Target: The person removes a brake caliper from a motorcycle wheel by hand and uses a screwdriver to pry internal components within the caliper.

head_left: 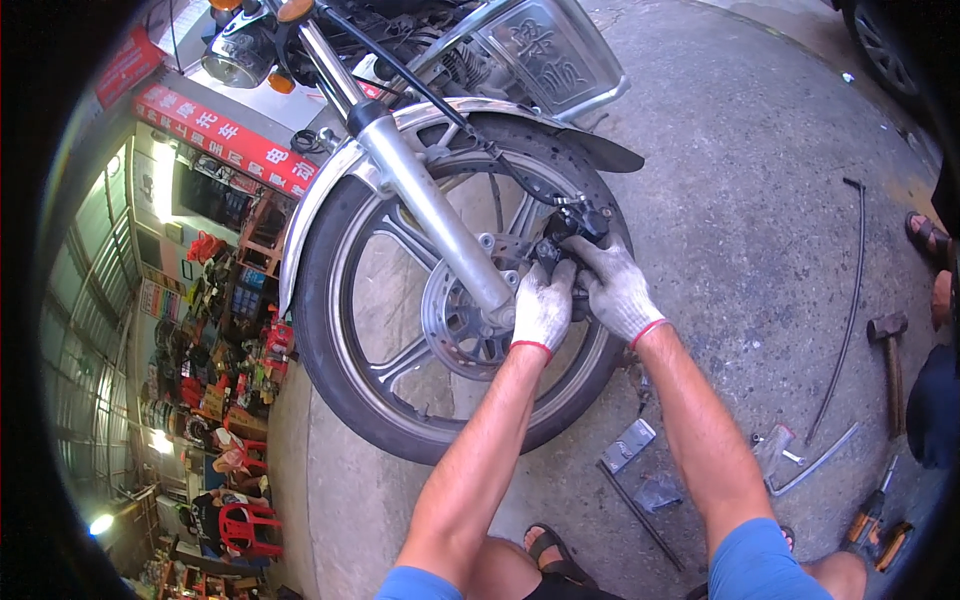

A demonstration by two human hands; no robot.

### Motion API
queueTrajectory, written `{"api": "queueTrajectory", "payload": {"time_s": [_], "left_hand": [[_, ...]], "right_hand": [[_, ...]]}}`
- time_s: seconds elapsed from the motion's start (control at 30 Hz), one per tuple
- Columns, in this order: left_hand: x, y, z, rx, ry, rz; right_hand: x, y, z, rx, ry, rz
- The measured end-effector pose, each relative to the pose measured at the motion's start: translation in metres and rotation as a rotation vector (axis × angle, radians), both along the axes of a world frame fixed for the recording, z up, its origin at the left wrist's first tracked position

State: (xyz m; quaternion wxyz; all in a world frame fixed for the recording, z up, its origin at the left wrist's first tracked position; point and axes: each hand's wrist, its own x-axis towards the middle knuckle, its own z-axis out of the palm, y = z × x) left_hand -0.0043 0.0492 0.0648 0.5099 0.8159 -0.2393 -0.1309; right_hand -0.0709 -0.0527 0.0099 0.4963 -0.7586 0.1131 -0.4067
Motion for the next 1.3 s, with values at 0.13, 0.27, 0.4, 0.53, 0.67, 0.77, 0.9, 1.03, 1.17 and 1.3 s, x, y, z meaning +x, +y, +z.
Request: {"api": "queueTrajectory", "payload": {"time_s": [0.13,0.27,0.4,0.53,0.67,0.77,0.9,1.03,1.17,1.3], "left_hand": [[0.005,0.002,-0.004,0.026,-0.01,-0.011],[0.0,-0.003,-0.002,0.039,0.049,0.01],[0.008,0.001,-0.007,0.048,-0.038,0.002],[0.012,-0.001,-0.012,0.001,-0.058,0.009],[0.009,-0.004,-0.01,-0.023,0.005,0.03],[0.008,-0.005,-0.009,-0.052,0.033,0.045],[0.005,-0.006,-0.005,-0.005,0.012,0.056],[0.004,-0.008,-0.003,0.047,0.022,0.083],[0.008,-0.005,-0.009,0.073,-0.124,0.081],[0.002,-0.008,-0.005,0.035,-0.131,0.066]], "right_hand": [[0.001,-0.002,0.001,0.008,0.02,0.034],[0.002,-0.009,-0.002,0.011,0.029,0.071],[0.005,-0.005,0.001,0.011,0.044,0.059],[0.006,-0.003,0.0,-0.011,0.049,0.017],[0.006,-0.002,0.0,-0.036,0.029,-0.009],[0.006,-0.004,-0.001,-0.018,0.037,0.011],[0.005,-0.003,0.0,-0.016,0.027,0.01],[0.007,-0.003,-0.003,-0.018,0.025,-0.001],[0.008,-0.001,-0.001,-0.014,0.007,0.006],[0.008,0.0,-0.004,-0.02,-0.013,-0.011]]}}
